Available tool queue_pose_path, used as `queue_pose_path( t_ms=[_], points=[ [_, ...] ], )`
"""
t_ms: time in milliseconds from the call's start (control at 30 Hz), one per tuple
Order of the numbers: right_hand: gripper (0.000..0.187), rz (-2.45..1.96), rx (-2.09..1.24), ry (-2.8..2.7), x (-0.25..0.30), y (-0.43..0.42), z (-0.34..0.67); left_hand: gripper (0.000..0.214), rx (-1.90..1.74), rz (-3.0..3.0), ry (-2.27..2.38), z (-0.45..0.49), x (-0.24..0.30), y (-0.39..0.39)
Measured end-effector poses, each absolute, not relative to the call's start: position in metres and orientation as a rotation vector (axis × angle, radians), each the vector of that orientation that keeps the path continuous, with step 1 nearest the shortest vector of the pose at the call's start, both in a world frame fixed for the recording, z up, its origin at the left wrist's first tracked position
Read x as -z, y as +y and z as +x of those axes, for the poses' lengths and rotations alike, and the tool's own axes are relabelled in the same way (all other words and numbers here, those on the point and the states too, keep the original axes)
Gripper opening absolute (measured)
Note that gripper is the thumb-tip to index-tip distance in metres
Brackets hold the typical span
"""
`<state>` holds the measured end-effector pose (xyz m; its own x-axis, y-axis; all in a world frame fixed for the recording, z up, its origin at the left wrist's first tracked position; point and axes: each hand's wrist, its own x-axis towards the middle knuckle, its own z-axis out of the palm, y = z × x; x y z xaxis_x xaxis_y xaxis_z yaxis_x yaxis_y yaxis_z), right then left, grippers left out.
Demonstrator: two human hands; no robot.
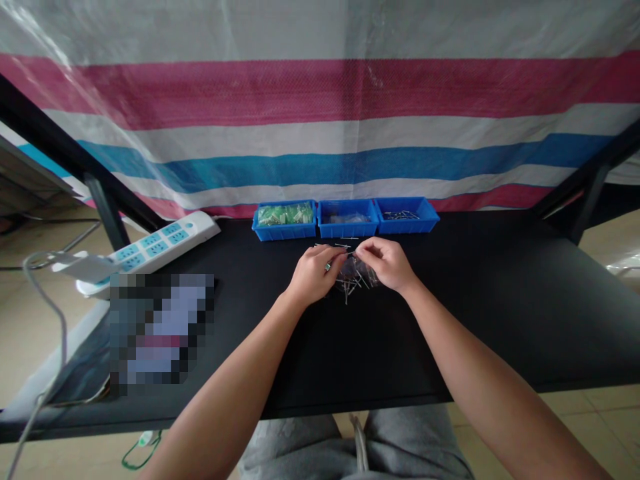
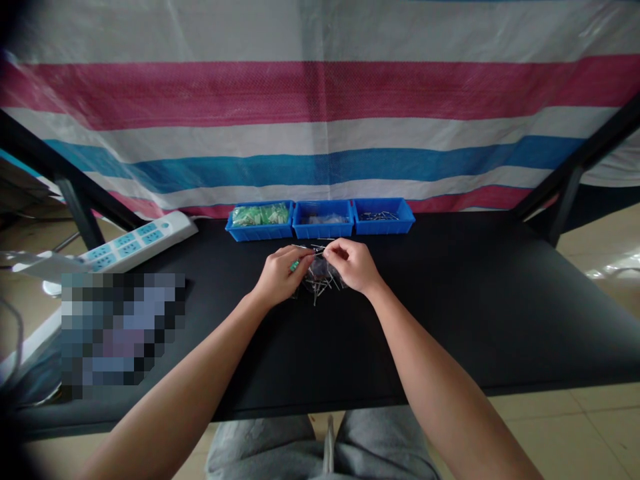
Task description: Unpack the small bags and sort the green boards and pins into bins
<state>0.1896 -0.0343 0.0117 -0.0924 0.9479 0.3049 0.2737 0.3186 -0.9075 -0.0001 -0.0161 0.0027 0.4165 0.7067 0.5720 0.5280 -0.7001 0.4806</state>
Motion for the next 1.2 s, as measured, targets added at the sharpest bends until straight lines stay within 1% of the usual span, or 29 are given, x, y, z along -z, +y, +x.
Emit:
queue_pose_path(
  t_ms=[100,333,533,633,733,833,933,1033,1200],
  points=[
    [0.022,-1.128,-0.861,-1.578,-0.011,-0.034,0.189,0.022,-1.151,2.473,1.085,0.0,-0.001,-0.015],
    [0.024,-1.173,-0.846,-1.665,-0.013,-0.036,0.189,0.014,-1.168,2.498,1.15,0.0,-0.001,-0.014],
    [0.026,-1.229,-0.811,-1.717,-0.015,-0.036,0.191,0.013,-1.16,2.519,1.141,-0.001,0.0,-0.014],
    [0.028,-1.241,-0.87,-1.669,-0.013,-0.034,0.192,0.015,-1.132,2.524,1.148,0.0,0.0,-0.015],
    [0.03,-1.219,-0.997,-1.53,-0.011,-0.03,0.195,0.025,-1.159,2.486,1.169,0.0,-0.001,-0.015],
    [0.029,-1.209,-1.05,-1.265,-0.009,-0.023,0.2,0.032,-1.212,2.417,1.23,0.0,-0.001,-0.015],
    [0.026,-1.241,-1.043,-0.966,-0.008,-0.014,0.209,0.031,-1.219,2.393,1.267,-0.001,-0.001,-0.014],
    [0.018,-1.27,-1.028,-0.692,-0.009,-0.007,0.22,0.028,-1.2,2.402,1.259,-0.001,0.001,-0.013],
    [0.017,-1.28,-0.968,-0.476,-0.011,0.0,0.237,0.026,-1.188,2.42,1.237,0.0,0.001,-0.013]
  ],
)
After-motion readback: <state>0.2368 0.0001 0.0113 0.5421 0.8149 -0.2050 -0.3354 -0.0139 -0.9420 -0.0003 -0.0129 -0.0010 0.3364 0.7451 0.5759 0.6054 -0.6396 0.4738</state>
